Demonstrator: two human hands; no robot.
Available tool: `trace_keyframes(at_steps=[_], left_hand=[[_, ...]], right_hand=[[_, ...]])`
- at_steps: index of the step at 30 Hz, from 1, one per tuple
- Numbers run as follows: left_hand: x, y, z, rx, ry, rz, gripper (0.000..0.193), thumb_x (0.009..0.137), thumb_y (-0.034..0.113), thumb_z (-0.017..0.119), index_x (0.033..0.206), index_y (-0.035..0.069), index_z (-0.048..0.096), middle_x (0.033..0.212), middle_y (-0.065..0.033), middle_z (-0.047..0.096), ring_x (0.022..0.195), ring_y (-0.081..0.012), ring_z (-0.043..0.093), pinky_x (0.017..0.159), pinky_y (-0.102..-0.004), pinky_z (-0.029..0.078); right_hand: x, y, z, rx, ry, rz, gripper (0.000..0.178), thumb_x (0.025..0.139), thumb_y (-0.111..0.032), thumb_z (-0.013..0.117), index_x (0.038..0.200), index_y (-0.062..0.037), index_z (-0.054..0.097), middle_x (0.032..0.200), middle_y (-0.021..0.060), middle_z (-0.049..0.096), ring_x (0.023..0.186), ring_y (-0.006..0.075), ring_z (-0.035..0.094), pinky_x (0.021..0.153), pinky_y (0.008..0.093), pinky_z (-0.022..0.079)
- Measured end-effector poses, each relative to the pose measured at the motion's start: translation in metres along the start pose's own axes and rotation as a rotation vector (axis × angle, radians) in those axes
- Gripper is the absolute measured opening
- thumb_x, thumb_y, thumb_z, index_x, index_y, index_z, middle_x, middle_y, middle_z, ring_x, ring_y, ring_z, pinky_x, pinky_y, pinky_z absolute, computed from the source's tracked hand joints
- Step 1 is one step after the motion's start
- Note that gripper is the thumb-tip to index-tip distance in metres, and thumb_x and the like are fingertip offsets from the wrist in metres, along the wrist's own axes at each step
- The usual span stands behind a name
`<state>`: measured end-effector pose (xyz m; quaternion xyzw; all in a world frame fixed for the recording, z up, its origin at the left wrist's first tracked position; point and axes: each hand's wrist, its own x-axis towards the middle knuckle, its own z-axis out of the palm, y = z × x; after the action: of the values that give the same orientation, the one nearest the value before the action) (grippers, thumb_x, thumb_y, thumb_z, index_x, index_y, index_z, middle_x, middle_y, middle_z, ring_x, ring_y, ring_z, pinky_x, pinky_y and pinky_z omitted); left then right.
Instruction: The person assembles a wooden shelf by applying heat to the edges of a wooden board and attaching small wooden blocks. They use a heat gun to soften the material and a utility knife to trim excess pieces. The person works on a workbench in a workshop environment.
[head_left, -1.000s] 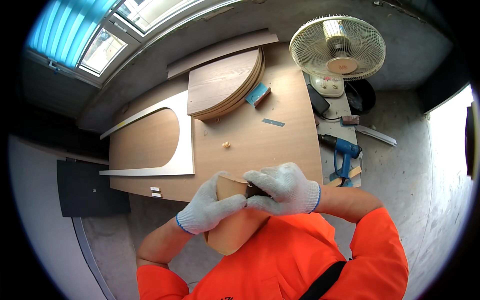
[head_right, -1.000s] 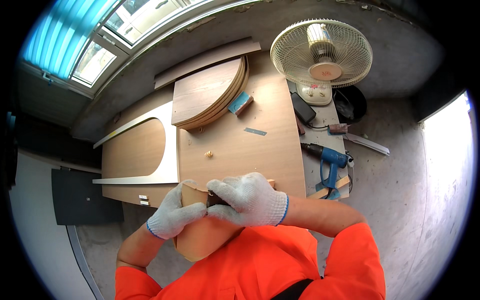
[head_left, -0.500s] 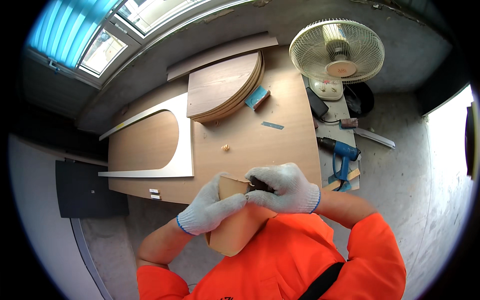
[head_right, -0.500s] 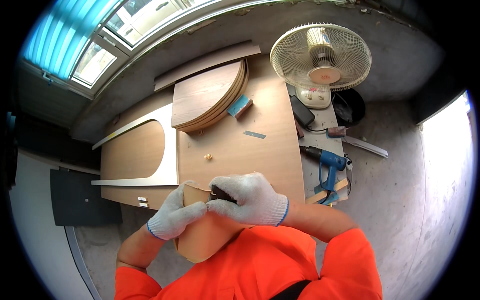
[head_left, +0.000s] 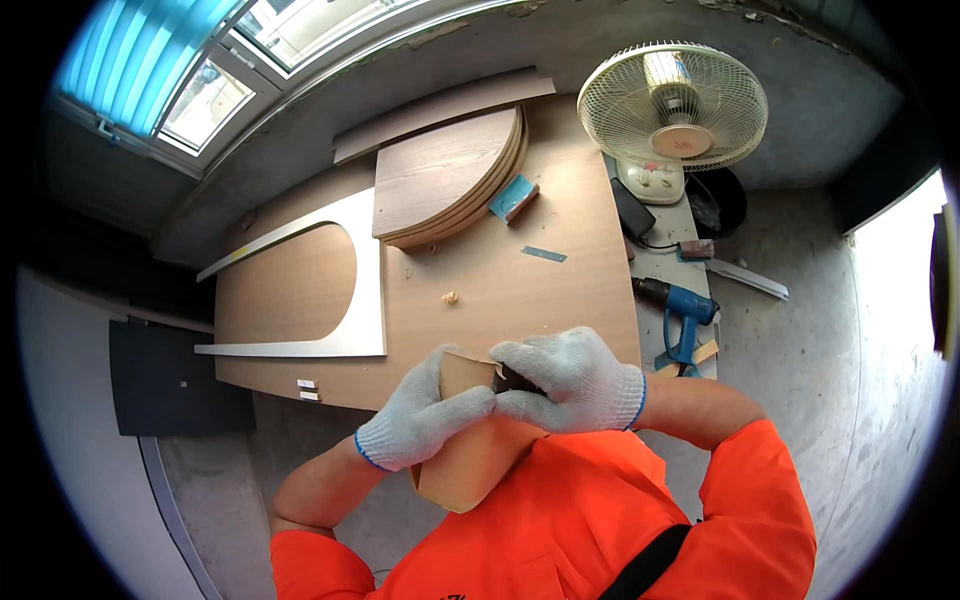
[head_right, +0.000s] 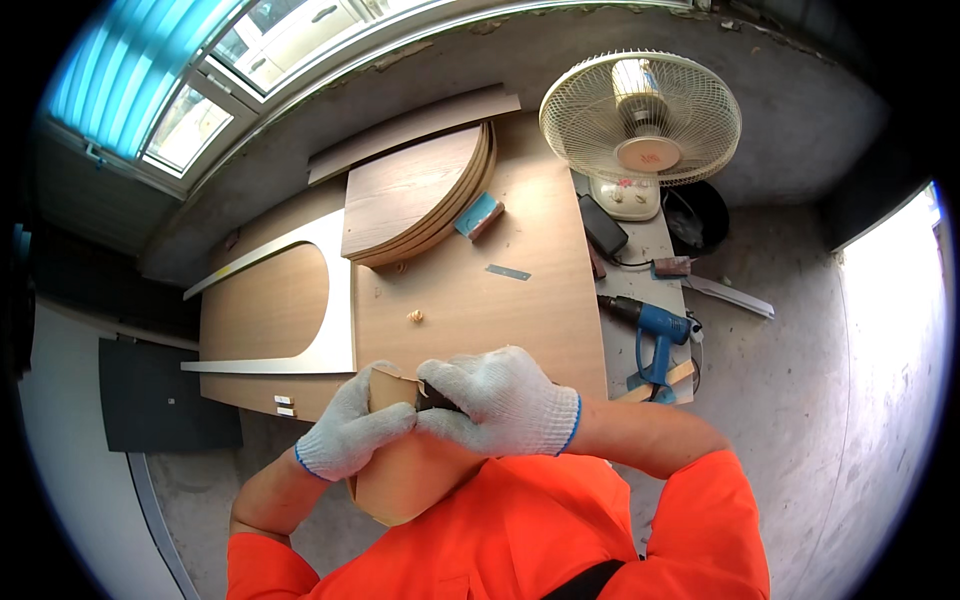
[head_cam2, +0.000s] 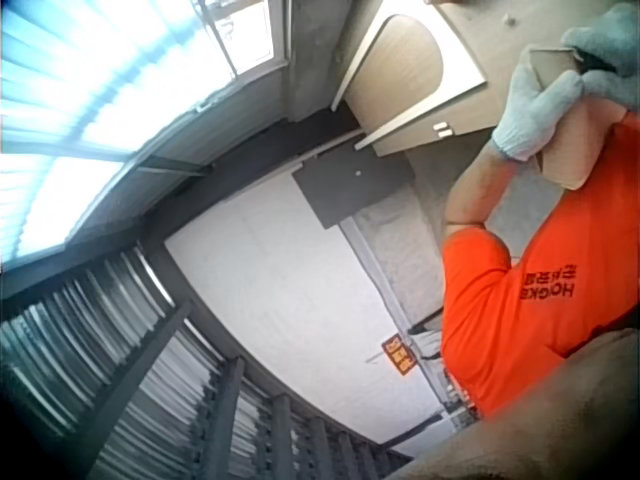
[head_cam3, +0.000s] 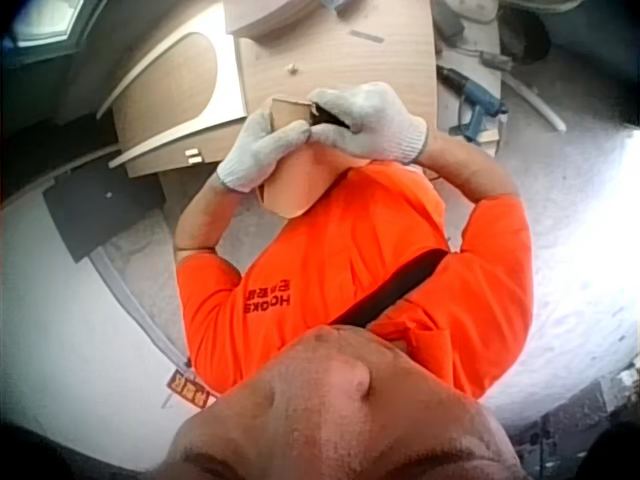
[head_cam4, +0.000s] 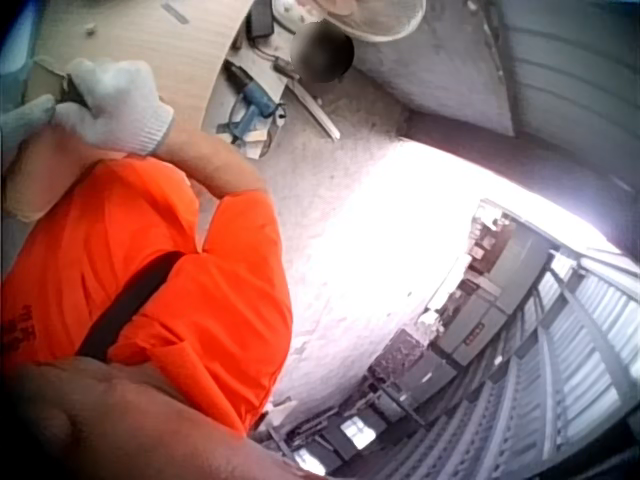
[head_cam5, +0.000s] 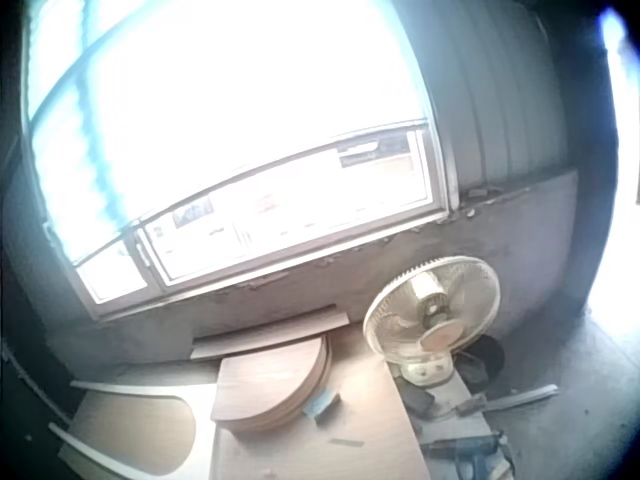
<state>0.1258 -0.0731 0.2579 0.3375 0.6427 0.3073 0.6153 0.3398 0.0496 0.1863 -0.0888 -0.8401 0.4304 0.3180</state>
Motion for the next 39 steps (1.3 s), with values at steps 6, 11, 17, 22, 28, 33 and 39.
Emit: trace_keyframes(at_steps=[6,11,17,22,28,33,39], left_hand=[[0.001,0.008,0.009,0.001,0.001,0.02,0.043,0.1,0.021,0.075,0.134,0.002,0.058,0.122,-0.0037,0.066,0.111,-0.0105,0.062,0.1,-0.0322,0.053],[0.002,0.006,0.01,-0.02,-0.003,0.044,0.038,0.102,0.021,0.071,0.133,0.003,0.058,0.121,-0.0031,0.066,0.11,-0.01,0.061,0.1,-0.0318,0.052],[0.003,0.009,0.009,0.01,-0.021,0.029,0.036,0.104,0.019,0.068,0.134,0.002,0.057,0.121,-0.0032,0.066,0.11,-0.0097,0.061,0.099,-0.0311,0.052],[0.004,0.012,0.011,-0.007,-0.022,0.016,0.036,0.104,0.017,0.068,0.135,0.002,0.056,0.121,-0.0036,0.066,0.11,-0.0099,0.061,0.099,-0.0311,0.053],[0.004,0.009,0.01,-0.018,-0.023,-0.004,0.036,0.103,0.016,0.069,0.135,0.002,0.057,0.121,-0.0037,0.066,0.111,-0.0101,0.062,0.1,-0.0315,0.053],[0.003,0.013,0.01,-0.011,-0.034,-0.013,0.036,0.104,0.017,0.068,0.135,0.003,0.057,0.123,-0.0031,0.065,0.112,-0.0096,0.06,0.101,-0.0312,0.052],[-0.001,0.007,0.012,-0.043,-0.044,0.045,0.034,0.107,0.02,0.064,0.135,0.003,0.057,0.123,-0.0021,0.065,0.112,-0.0086,0.059,0.101,-0.0295,0.05]], right_hand=[[-0.003,0.002,0.001,0.151,0.064,0.085,0.037,0.095,-0.03,0.085,0.116,-0.0043,0.07,0.091,0.0139,0.075,0.08,0.0359,0.076,0.067,0.0426,0.059],[-0.005,-0.006,-0.002,0.258,0.099,0.258,0.032,0.096,-0.028,0.084,0.113,-0.0032,0.073,0.089,0.0165,0.074,0.078,0.0375,0.074,0.068,0.0419,0.059],[0.001,-0.01,-0.013,0.14,0.001,0.217,0.029,0.096,-0.028,0.084,0.108,-0.0051,0.071,0.086,0.0173,0.073,0.076,0.0388,0.073,0.065,0.0439,0.058],[0.001,-0.005,-0.014,0.075,-0.044,0.156,0.03,0.094,-0.027,0.087,0.112,-0.0066,0.073,0.083,0.0137,0.072,0.072,0.0348,0.071,0.063,0.0412,0.055],[0.004,-0.012,-0.016,0.038,-0.059,0.124,0.029,0.097,-0.031,0.082,0.104,-0.0092,0.066,0.078,0.0139,0.068,0.071,0.038,0.071,0.062,0.046,0.055],[0.005,-0.015,-0.018,0.005,-0.087,0.144,0.029,0.097,-0.031,0.082,0.106,-0.0083,0.067,0.081,0.0137,0.07,0.073,0.0374,0.072,0.063,0.0446,0.056],[-0.001,-0.022,-0.011,0.248,0.065,0.325,0.03,0.097,-0.03,0.083,0.108,-0.0051,0.071,0.087,0.0167,0.073,0.077,0.038,0.074,0.067,0.0427,0.058]])
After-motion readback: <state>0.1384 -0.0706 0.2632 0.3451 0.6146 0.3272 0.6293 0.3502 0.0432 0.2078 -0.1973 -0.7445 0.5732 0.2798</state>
